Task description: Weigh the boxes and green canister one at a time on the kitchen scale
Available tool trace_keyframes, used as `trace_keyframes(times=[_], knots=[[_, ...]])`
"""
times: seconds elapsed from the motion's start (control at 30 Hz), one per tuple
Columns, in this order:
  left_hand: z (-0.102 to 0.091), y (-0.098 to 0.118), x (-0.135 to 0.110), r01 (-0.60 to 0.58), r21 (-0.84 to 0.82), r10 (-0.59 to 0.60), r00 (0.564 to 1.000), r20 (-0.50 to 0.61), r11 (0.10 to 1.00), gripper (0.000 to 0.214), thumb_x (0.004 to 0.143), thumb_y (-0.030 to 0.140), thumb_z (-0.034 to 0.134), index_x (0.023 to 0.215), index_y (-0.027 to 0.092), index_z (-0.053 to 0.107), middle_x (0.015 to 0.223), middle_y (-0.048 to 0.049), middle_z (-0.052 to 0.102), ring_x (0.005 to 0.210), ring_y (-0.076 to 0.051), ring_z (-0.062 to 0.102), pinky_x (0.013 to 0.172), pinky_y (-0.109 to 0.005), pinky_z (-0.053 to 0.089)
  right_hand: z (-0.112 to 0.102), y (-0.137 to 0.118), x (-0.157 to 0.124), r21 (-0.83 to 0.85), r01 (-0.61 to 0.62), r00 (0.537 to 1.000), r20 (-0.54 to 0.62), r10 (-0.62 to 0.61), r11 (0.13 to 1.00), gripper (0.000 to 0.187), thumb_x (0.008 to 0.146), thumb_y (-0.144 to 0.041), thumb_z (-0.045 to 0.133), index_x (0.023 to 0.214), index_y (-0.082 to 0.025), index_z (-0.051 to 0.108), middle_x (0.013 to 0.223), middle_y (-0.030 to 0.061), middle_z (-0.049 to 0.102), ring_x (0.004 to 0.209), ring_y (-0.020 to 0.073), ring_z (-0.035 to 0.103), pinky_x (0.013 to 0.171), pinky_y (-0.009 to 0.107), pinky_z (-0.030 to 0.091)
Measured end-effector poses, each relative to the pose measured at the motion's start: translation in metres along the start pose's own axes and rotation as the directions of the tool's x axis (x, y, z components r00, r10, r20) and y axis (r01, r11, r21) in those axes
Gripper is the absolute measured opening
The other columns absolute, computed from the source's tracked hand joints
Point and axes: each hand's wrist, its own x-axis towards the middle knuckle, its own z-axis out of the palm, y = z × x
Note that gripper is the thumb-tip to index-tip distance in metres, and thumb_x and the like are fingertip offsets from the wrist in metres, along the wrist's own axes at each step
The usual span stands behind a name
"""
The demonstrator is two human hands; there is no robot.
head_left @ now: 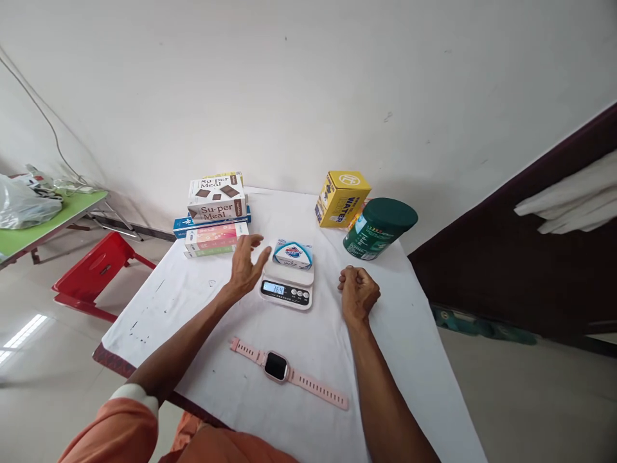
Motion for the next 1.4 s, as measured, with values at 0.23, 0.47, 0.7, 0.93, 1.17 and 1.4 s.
trace_keyframes(times=[0.23,0.47,0.7,0.93,1.17,1.4], knots=[[-0.011,-0.041,-0.022,0.304,-0.112,-0.302,0.953,0.029,0.946,0.038,0.103,0.052,0.04,0.08,0.023,0.047,0.067,0.0028,0.047,0.064,-0.015,0.046,0.063,-0.029,0.038,0.001,0.004,0.0,0.018,0.005,1.0,0.007,-0.005,1.0,0.027,0.085,-0.04,0.057,0.066,-0.021,0.061,0.061,-0.0021,0.062,0.05,0.0136,0.055,0.055,0.027,0.043],[-0.009,-0.043,-0.018,0.366,-0.126,-0.359,0.93,0.076,0.922,0.045,0.102,0.057,0.039,0.074,0.023,0.046,0.067,0.001,0.05,0.066,-0.016,0.049,0.062,-0.027,0.039,0.001,-0.002,-0.002,0.021,-0.006,1.0,0.008,0.006,1.0,0.026,0.082,-0.04,0.057,0.065,-0.021,0.061,0.058,-0.0023,0.061,0.049,0.0133,0.054,0.052,0.026,0.043],[-0.012,-0.039,-0.019,0.35,-0.118,-0.344,0.936,0.07,0.929,0.041,0.101,0.053,0.043,0.075,0.023,0.048,0.066,0.0022,0.048,0.063,-0.014,0.046,0.061,-0.028,0.039,0.002,0.001,0.0,0.018,0.016,1.0,0.013,-0.016,1.0,0.028,0.084,-0.041,0.056,0.066,-0.021,0.061,0.059,-0.0026,0.061,0.048,0.0127,0.053,0.052,0.026,0.042],[-0.01,-0.007,0.004,-0.007,0.0,0.007,0.996,0.084,1.0,0.027,0.094,0.046,0.065,0.108,0.022,0.062,0.1,-0.0059,0.068,0.093,-0.021,0.064,0.085,-0.034,0.052,0.001,-0.004,-0.001,0.012,0.009,1.0,0.009,-0.009,1.0,0.028,0.085,-0.04,0.055,0.065,-0.021,0.061,0.061,-0.0017,0.063,0.05,0.0136,0.055,0.052,0.026,0.043],[0.011,0.03,0.072,-0.392,0.185,0.189,0.74,0.646,0.901,0.088,0.066,0.05,0.093,0.142,0.029,0.054,0.142,-0.0114,0.06,0.139,-0.035,0.052,0.115,-0.047,0.041,-0.001,-0.008,-0.001,0.021,0.028,0.999,0.016,-0.028,0.999,0.032,0.088,-0.042,0.053,0.064,-0.022,0.058,0.063,-0.0003,0.066,0.051,0.0141,0.056,0.056,0.028,0.045],[0.028,0.036,0.107,-0.442,0.253,0.063,0.586,0.808,0.861,0.052,0.065,0.034,0.09,0.112,0.027,0.069,0.113,-0.0064,0.071,0.114,-0.032,0.066,0.1,-0.041,0.046,-0.001,-0.007,0.003,0.038,0.022,1.0,0.015,-0.023,0.999,0.032,0.089,-0.041,0.053,0.065,-0.022,0.059,0.061,-0.0014,0.064,0.051,0.0146,0.055,0.06,0.029,0.046]])
